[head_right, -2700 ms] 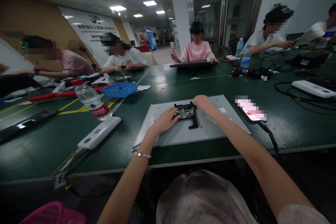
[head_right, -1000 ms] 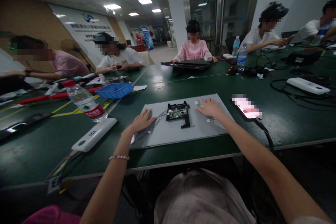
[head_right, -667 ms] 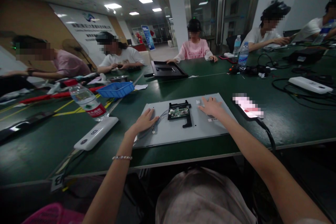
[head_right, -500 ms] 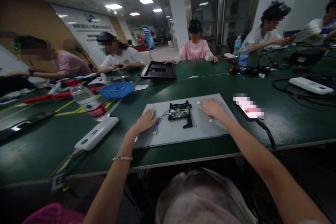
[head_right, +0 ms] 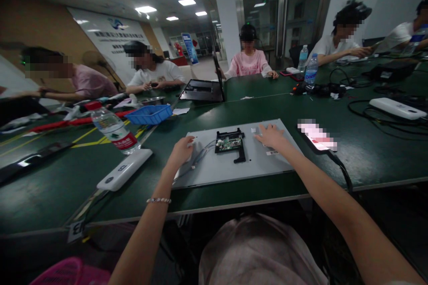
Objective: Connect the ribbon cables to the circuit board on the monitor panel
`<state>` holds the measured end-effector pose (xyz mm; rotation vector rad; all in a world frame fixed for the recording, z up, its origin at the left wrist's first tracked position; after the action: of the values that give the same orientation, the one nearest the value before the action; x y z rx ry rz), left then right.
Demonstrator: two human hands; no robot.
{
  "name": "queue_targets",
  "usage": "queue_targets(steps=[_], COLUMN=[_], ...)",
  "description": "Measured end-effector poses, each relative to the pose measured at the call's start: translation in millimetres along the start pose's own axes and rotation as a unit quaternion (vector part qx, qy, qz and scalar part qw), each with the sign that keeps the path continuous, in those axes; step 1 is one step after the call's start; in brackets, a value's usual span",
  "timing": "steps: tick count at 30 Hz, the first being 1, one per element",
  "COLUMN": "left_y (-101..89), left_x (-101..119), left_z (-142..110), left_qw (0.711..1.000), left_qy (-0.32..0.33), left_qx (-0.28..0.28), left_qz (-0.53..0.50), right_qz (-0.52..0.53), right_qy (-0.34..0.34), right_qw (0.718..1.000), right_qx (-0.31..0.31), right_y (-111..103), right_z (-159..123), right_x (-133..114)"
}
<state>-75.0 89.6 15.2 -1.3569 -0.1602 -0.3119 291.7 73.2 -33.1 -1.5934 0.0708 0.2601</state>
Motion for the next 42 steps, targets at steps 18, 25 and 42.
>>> queue_targets(steps=[18,25,42], left_y=[-3.5,16.7,35.6], left_x=[66.3,52.0,88.4], left_z=[38.6,32.9,-0.1], left_qw=[0.999,1.0,0.953], left_qy=[0.032,-0.003,0.227], left_qx=[0.008,0.004,-0.186], left_qz=[-0.026,-0.013,-0.073], right_qz=[-0.068,-0.077,-0.01], right_qy=[-0.19,-0.179,-0.14], right_qw=[0.972,0.973,0.978], right_qx=[0.122,0.128,0.152], right_y=[-27.6,-24.1,-26.3], right_z=[7.6,11.1,8.7], right_x=[-40.8,-39.9,-26.9])
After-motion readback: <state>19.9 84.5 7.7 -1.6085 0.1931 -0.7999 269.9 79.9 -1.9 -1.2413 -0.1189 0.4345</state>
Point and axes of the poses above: each hand's wrist, its own z-axis towards the middle knuckle, its own y-axis out of the palm, x = y × z, the point moved 6 cm from there along z, towards the middle knuckle, and after that the axes turned 6 degrees about -y, right-handed, at the moved point
